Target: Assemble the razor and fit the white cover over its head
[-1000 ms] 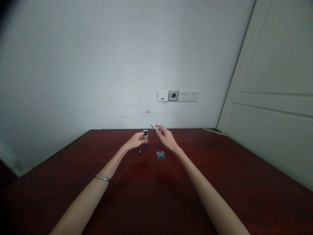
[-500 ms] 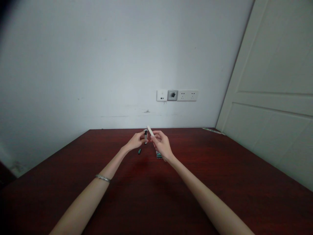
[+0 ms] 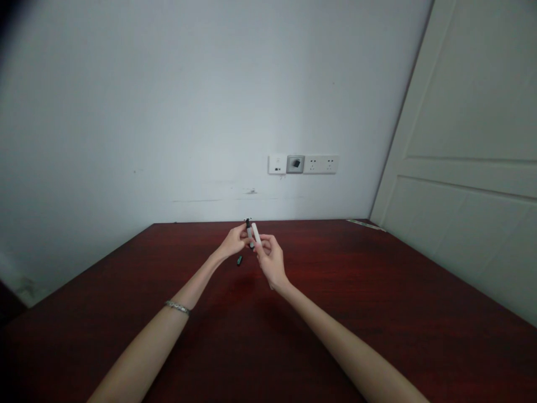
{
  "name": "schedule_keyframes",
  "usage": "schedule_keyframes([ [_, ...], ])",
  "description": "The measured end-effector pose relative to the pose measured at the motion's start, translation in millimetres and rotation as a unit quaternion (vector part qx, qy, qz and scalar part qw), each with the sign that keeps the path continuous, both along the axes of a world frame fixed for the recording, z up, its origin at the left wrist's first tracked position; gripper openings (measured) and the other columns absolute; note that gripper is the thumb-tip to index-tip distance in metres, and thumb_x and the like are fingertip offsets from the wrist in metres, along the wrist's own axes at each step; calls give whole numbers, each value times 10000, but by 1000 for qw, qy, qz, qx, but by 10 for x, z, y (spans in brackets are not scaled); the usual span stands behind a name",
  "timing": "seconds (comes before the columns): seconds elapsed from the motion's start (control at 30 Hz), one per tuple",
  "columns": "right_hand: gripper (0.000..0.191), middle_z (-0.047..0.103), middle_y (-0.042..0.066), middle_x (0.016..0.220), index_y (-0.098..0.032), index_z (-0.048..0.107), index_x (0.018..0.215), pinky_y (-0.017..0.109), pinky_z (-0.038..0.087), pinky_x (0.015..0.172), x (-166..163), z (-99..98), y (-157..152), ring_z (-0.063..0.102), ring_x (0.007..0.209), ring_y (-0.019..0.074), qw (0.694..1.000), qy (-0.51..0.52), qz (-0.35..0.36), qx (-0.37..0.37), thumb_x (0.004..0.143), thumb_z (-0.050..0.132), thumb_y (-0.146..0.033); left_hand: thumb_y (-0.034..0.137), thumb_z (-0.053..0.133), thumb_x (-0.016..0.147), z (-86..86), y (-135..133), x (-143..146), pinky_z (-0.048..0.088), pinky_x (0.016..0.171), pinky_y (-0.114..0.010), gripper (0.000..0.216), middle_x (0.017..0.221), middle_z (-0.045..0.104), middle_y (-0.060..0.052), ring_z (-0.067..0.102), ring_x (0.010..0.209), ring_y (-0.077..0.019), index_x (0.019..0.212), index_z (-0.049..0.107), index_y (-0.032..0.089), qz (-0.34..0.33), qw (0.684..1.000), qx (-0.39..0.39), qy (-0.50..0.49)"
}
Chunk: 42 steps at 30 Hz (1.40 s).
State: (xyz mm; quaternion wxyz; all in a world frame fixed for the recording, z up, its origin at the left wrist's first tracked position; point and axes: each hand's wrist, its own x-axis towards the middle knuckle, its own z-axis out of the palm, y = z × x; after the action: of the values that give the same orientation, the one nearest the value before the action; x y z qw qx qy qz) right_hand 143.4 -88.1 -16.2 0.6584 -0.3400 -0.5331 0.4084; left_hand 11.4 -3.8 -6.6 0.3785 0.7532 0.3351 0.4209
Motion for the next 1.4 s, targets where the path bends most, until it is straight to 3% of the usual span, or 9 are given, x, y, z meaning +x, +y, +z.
schedule_keyframes([
  [0.13,286,542,-36,632,-214,485,914,173,271,346,-4,84,1,411,429,68,999,20,-20,17,733,603,-401,94,570,666,-7,14,-17,440,549,-193,202,681,593,4,597,609,-116,855,513,138,-4,1000,-12,0],
  [0.27,292,548,-37,628,-207,488,913,171,276,340,-33,155,64,406,420,65,999,26,-9,22,730,605,-402,132,581,678,6,-32,7,434,550,-193,242,742,609,-12,596,637,-121,916,534,131,-29,1000,-2,7],
  [0.37,288,548,-40,619,-205,488,904,171,265,335,-77,104,83,392,407,61,1000,29,2,8,732,601,-406,134,574,677,32,-63,28,435,547,-199,269,748,617,-17,590,634,-124,942,531,126,-47,999,-11,-3],
  [0.57,269,521,-49,599,-197,493,879,167,245,333,-144,-46,-6,361,391,51,999,18,36,-25,741,596,-403,64,520,639,72,-55,24,399,497,-171,163,605,559,21,537,520,-85,787,492,124,-29,999,-19,-31],
  [0.83,254,502,-66,562,-186,476,839,149,215,312,-179,120,36,320,366,36,997,60,40,-7,744,586,-394,59,493,623,-16,5,23,393,484,-175,301,625,597,8,541,513,-90,917,549,93,-81,996,-24,5],
  [1.1,231,491,-73,549,-189,445,799,147,206,307,-186,29,-3,313,355,32,997,47,52,-11,765,563,-385,44,471,608,48,-33,15,391,483,-159,215,606,592,19,549,512,-85,806,524,110,-58,998,-12,5],
  [1.27,237,494,-72,550,-187,452,809,151,211,308,-184,102,20,315,357,34,997,59,42,-1,755,570,-385,60,481,627,44,-26,8,396,478,-171,282,597,585,22,545,500,-92,903,520,106,-75,997,-21,-6],
  [1.4,248,493,-73,547,-191,441,805,154,210,311,-187,76,32,317,354,36,997,52,49,-6,754,570,-396,60,484,632,26,-2,-3,401,502,-176,249,614,579,22,543,528,-93,872,529,108,-66,998,2,12],
])
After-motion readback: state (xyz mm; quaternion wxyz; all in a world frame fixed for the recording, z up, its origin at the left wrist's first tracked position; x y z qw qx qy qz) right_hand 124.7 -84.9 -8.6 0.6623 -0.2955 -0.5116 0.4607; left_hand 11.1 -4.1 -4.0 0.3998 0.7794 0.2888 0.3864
